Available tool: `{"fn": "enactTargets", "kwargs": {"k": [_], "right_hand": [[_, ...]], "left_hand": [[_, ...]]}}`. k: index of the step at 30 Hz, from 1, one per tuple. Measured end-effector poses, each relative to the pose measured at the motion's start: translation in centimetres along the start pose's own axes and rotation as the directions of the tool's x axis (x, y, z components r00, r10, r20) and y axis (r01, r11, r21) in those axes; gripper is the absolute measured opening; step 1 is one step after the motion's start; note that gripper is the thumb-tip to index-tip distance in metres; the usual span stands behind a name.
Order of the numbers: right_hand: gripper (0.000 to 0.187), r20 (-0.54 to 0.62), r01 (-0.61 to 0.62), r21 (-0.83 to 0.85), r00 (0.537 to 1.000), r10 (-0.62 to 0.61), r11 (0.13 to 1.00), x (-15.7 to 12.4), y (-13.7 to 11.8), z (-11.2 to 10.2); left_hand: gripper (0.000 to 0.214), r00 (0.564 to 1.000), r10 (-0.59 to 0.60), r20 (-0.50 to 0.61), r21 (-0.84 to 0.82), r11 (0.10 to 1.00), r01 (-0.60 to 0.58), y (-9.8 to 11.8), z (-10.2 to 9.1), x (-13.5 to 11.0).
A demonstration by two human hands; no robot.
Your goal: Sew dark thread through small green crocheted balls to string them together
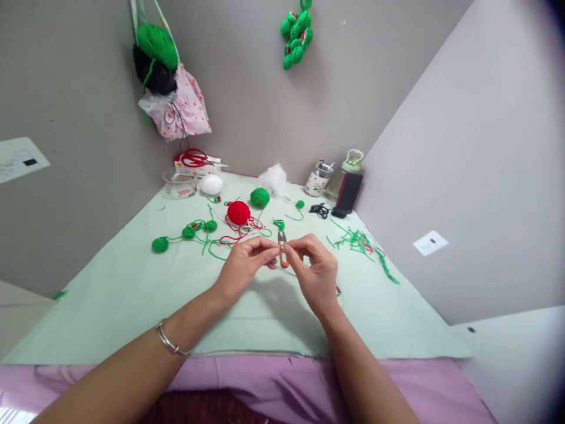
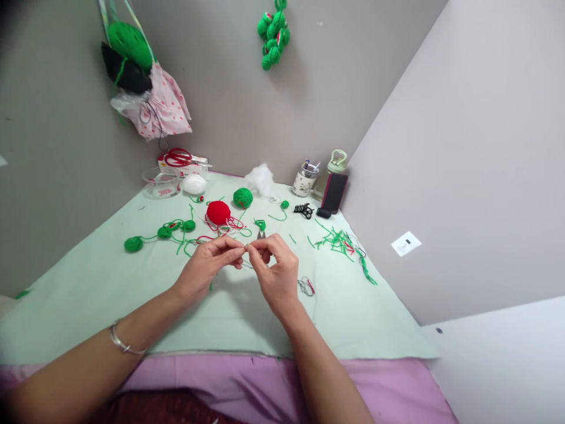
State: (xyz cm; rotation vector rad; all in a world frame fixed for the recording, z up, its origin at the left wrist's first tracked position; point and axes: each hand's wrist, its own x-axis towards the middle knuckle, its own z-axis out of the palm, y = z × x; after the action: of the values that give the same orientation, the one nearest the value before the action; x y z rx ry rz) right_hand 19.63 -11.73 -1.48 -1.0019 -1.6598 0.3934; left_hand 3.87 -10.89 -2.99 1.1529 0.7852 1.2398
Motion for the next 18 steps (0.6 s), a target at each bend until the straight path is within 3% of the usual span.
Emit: {"fn": "enactTargets", "kwargs": {"k": [18], "right_hand": [[0.009,0.018,0.023,0.005,1.000,-0.023,1.000,0.07,0.19,0.07]], "left_hand": [[0.014,1.000,0.014,0.009,0.010,1.000,-0.014,-0.11,-0.04,0.04]]}}
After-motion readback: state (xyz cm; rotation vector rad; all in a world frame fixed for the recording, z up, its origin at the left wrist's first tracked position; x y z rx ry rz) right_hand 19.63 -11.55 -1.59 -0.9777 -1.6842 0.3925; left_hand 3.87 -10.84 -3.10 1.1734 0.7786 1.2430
